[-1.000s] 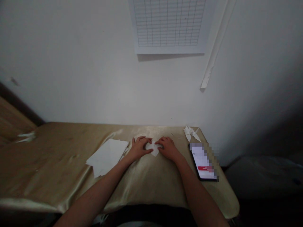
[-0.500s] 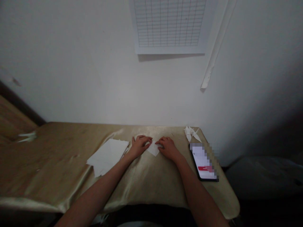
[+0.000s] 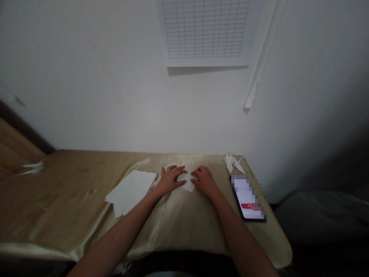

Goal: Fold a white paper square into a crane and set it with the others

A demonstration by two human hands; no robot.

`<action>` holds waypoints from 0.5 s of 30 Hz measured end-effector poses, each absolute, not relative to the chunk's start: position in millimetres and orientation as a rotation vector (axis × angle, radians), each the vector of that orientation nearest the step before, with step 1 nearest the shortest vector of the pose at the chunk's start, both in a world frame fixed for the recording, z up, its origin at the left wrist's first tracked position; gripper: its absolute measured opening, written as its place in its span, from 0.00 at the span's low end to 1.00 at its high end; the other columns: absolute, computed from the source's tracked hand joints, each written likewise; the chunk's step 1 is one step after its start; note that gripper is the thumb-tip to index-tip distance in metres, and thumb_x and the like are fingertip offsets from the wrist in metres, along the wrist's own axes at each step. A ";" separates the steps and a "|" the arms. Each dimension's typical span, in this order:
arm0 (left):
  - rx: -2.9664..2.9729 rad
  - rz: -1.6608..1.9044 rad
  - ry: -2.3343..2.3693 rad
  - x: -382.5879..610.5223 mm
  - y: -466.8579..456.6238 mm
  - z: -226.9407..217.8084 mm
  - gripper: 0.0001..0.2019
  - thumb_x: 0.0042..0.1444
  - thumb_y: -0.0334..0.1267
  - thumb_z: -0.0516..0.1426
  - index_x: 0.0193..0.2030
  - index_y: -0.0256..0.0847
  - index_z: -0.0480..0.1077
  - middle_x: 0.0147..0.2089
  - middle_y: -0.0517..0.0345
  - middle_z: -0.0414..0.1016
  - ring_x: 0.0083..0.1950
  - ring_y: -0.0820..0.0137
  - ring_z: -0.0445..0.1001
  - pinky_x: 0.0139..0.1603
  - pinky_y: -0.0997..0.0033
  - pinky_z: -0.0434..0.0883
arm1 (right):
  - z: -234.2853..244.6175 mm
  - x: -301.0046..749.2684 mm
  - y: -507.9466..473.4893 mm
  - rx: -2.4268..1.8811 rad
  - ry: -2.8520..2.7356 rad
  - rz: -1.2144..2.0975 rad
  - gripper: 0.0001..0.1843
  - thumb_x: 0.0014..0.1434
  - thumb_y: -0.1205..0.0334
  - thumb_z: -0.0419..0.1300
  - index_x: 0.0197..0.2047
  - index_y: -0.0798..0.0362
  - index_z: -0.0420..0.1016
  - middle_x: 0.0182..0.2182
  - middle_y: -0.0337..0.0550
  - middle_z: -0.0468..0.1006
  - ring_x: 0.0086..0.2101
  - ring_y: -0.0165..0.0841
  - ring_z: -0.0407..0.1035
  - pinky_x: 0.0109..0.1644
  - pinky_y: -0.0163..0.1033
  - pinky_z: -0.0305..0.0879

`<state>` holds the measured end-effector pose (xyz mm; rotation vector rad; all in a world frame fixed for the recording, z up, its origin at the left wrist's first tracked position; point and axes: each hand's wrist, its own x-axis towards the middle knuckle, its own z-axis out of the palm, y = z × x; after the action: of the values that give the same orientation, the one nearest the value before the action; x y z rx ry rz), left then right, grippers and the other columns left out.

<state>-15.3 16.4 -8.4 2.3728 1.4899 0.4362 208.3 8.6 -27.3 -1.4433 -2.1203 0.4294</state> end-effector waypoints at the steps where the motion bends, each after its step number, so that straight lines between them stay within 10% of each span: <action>1: 2.363 0.444 1.490 -15.3 16.1 -7.4 0.21 0.58 0.52 0.62 0.58 0.59 0.71 0.72 0.61 0.65 0.74 0.48 0.54 0.68 0.21 0.33 | -27.1 208.0 8.2 -1.445 -2.116 0.430 0.15 0.60 0.63 0.66 0.50 0.51 0.80 0.46 0.48 0.74 0.50 0.39 0.65 0.59 0.46 0.61; 15: 2.358 0.550 1.503 -14.0 13.8 -10.4 0.24 0.56 0.51 0.64 0.58 0.55 0.67 0.67 0.57 0.69 0.72 0.51 0.56 0.70 0.25 0.37 | -27.7 208.2 13.2 -1.462 -1.994 0.523 0.08 0.55 0.63 0.68 0.39 0.54 0.79 0.44 0.47 0.76 0.49 0.39 0.67 0.56 0.44 0.63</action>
<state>-14.0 13.8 -10.4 2.3583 1.5030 0.5497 208.2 13.2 -27.7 -1.4620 -1.9941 0.5235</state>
